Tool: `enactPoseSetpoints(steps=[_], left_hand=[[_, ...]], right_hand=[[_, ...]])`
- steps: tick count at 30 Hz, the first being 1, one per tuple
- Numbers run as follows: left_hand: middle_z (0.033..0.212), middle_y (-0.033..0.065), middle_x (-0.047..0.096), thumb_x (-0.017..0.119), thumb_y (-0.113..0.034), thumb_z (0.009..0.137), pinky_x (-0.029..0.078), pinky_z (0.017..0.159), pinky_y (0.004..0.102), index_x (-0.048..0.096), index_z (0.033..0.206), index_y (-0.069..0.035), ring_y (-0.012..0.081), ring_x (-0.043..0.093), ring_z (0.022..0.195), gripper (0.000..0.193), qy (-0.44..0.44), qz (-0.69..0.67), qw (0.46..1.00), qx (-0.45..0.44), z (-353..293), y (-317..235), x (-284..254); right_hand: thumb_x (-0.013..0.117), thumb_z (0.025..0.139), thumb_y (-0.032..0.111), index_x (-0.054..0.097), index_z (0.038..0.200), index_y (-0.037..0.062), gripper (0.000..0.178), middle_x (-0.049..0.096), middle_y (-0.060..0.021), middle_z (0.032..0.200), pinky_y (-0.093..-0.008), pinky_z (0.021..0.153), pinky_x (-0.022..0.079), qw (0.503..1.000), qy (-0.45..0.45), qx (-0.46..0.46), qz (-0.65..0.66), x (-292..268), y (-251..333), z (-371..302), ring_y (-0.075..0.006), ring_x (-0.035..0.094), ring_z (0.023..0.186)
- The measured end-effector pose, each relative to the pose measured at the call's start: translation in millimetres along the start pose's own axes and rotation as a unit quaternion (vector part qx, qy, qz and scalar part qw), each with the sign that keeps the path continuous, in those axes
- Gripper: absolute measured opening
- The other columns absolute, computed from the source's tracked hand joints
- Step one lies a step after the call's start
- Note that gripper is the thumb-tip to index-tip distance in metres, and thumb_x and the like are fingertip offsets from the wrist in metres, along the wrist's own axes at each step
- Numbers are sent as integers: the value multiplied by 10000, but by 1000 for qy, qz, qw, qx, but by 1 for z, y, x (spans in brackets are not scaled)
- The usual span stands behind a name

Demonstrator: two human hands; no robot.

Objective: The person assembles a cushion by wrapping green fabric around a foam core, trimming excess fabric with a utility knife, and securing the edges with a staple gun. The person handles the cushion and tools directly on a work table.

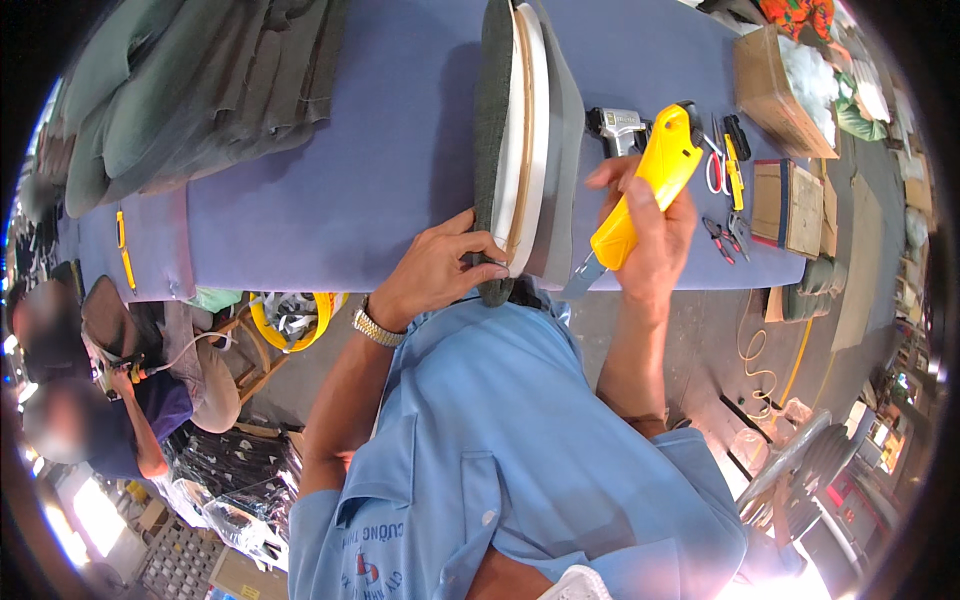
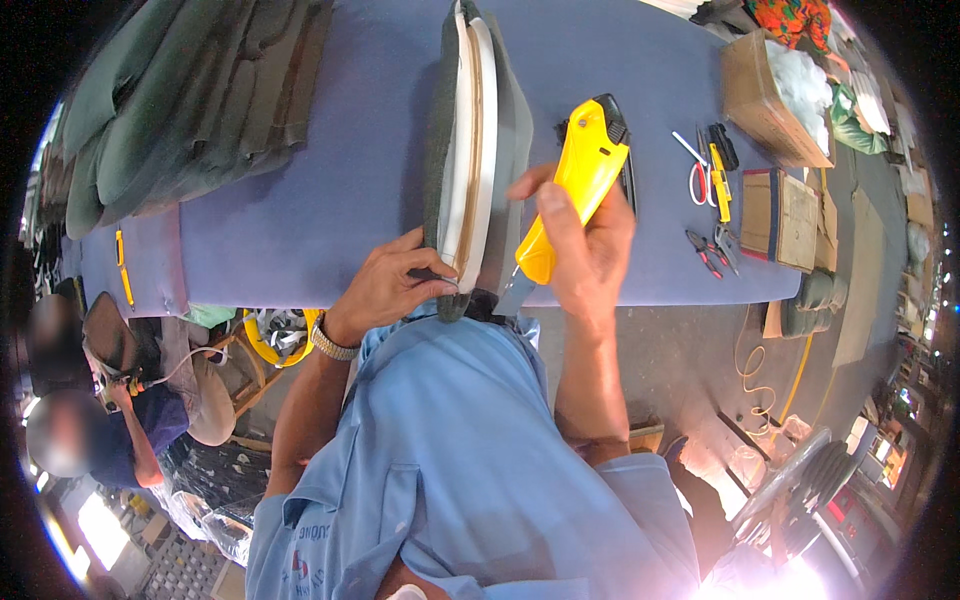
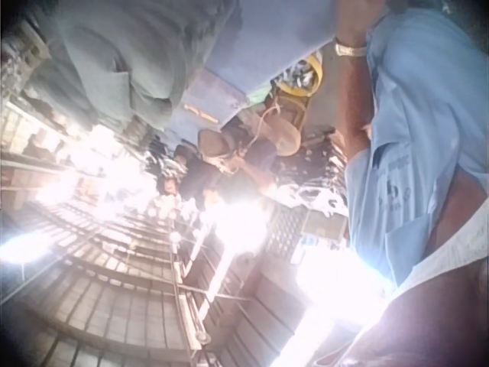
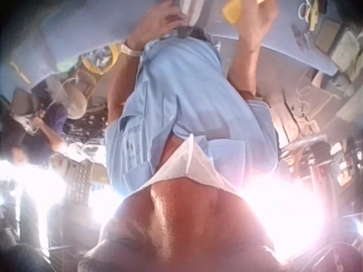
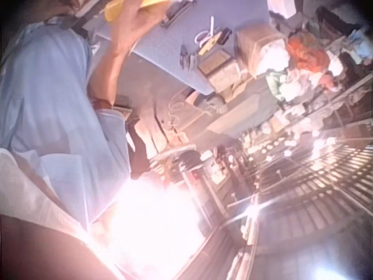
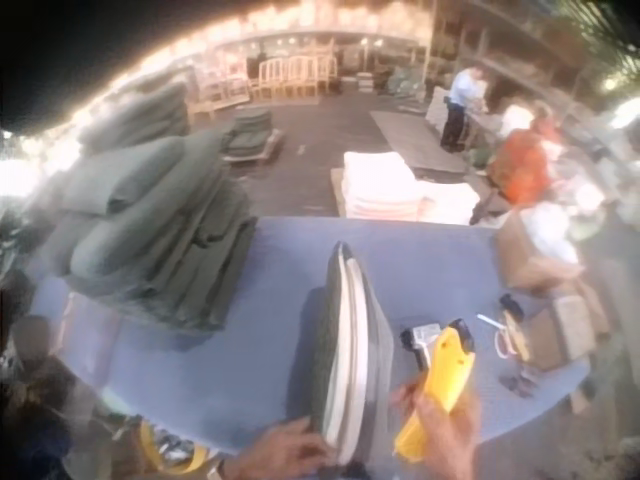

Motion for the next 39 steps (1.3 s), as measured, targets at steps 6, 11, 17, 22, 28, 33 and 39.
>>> enactPoseSetpoints(steps=[6,11,17,22,28,33,39], left_hand=[[826,101,618,789,-143,893,475,594,343,705,935,-14,193,589,653,159,-51,-120,990,-48,-5,32,15],[783,97,607,774,-139,910,418,567,324,665,885,8,148,513,618,185,-73,-194,973,-97,-10,58,24],[645,-44,544,725,-150,980,489,605,242,651,927,-6,33,508,650,170,-26,-103,988,-115,-4,43,17],[765,-6,577,699,-118,989,477,599,269,650,938,-2,44,514,675,136,-11,-85,995,-57,-2,33,19],[875,127,641,700,-111,930,510,667,406,655,1003,-36,290,638,747,114,-8,12,999,35,-1,-4,13],[851,151,646,757,-179,879,513,692,460,661,969,-54,359,650,755,182,0,45,999,0,0,-9,17],[833,147,662,794,-191,864,520,687,407,669,913,-25,295,656,718,213,-14,67,997,-44,3,4,11]], right_hand=[[574,990,74,531,1231,-19,263,625,-52,757,-259,604,468,996,-54,24,-62,19,-44,-8,-107,588,645],[582,975,76,589,1185,-18,230,609,-20,749,-252,602,446,989,-56,43,-130,24,-66,-16,-81,566,651],[607,979,113,588,1047,15,120,593,-12,745,-256,595,449,982,-67,39,-173,25,-88,-16,-78,560,652],[641,976,188,599,1068,7,207,650,-66,800,-332,668,517,976,-73,64,-198,21,-90,-20,-155,628,702],[599,1042,247,580,1037,48,199,570,-14,713,-246,549,405,989,-109,54,-89,6,-85,-18,-75,522,610],[568,1055,357,581,1002,72,290,562,-35,670,-264,513,412,991,-131,32,-13,-11,-68,-14,-110,534,571],[548,1065,380,552,939,73,332,551,-61,625,-290,496,442,988,-127,57,64,-4,-67,-12,-152,536,528]])
Point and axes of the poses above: each hand's wrist, its own z-axis towards the middle knuckle, its own x-axis out of the palm, y = z × x, the point moved 10 cm from there along z, towards the middle knuckle
